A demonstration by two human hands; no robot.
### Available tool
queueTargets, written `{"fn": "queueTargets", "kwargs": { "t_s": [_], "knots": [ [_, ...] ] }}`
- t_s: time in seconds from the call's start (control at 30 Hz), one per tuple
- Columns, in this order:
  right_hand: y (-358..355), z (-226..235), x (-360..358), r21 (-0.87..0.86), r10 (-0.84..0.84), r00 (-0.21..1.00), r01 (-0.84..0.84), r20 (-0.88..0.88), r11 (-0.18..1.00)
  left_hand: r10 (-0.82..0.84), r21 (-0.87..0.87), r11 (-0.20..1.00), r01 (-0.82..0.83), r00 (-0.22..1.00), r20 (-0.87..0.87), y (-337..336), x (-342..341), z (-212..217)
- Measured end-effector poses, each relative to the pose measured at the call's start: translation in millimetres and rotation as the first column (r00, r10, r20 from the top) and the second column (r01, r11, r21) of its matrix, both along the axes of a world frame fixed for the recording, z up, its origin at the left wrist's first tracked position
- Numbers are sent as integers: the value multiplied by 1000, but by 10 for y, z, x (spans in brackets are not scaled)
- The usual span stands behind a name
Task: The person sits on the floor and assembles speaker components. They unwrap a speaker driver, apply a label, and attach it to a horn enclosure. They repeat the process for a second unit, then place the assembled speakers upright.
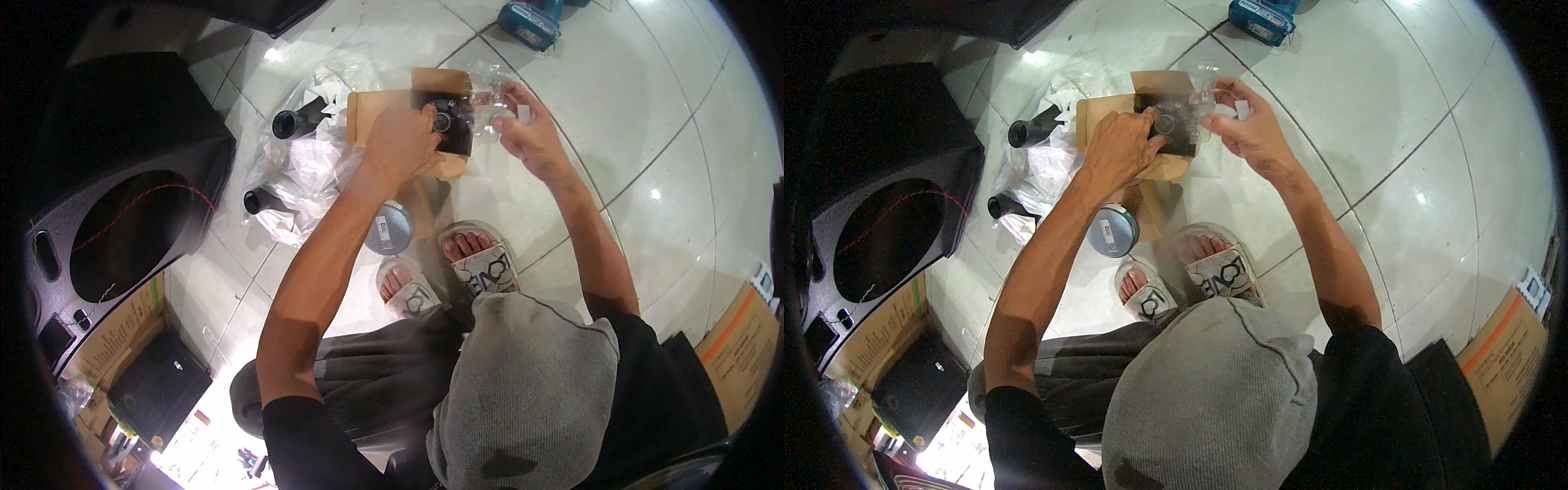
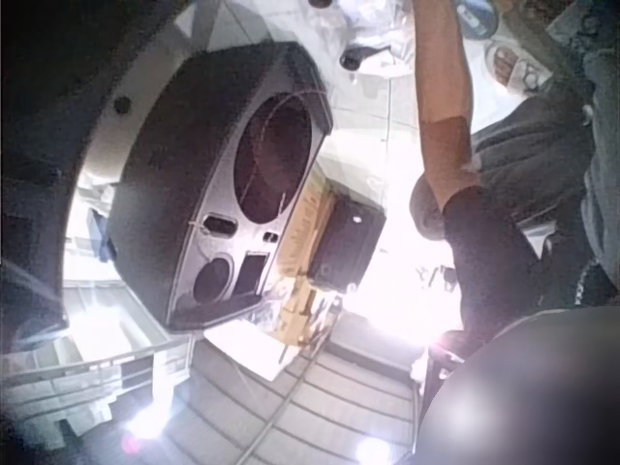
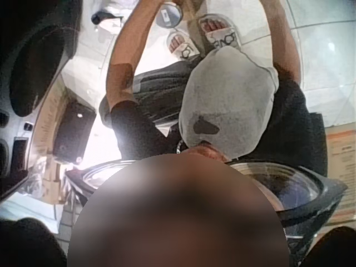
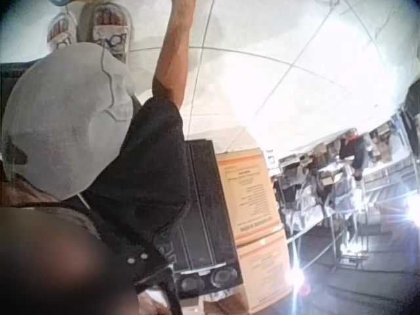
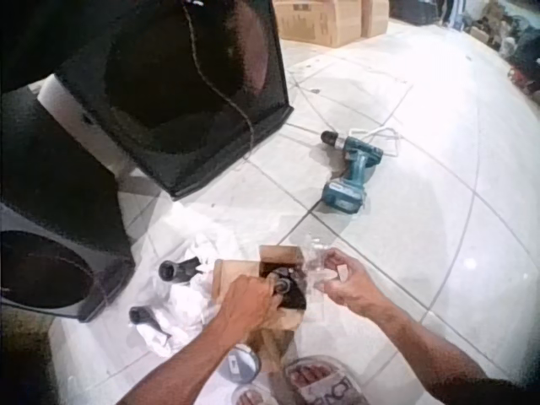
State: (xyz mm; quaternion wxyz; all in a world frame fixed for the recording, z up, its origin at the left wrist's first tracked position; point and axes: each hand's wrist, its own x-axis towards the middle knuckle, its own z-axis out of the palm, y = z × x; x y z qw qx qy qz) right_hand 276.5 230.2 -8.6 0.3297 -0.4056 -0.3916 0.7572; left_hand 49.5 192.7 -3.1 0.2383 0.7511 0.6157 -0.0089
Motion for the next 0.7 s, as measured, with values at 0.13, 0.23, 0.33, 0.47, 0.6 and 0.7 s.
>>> {"fn": "queueTargets", "kwargs": {
  "t_s": [0.13,0.23,0.33,0.47,0.6,0.7],
  "knots": [
    [-108,-184,-58,90,29,997,-36,76,995,105,10,994,-107,987,123,-27,-16,-14],
    [-120,-271,-70,-44,-45,990,39,-136,998,188,35,976,-214,914,359,-78,-102,38],
    [-60,-281,-21,-165,-130,934,78,-334,983,90,80,988,-131,918,387,-120,-219,153],
    [12,-206,-9,-105,-88,946,58,-313,993,561,-428,825,-369,436,704,-174,-400,324],
    [5,-58,-169,316,43,965,-127,259,940,677,-606,726,-325,183,713,-238,-691,498],
    [-14,72,-305,542,9,839,-359,544,760,773,-722,571,-391,-41,633,-407,-835,617]
  ]
}}
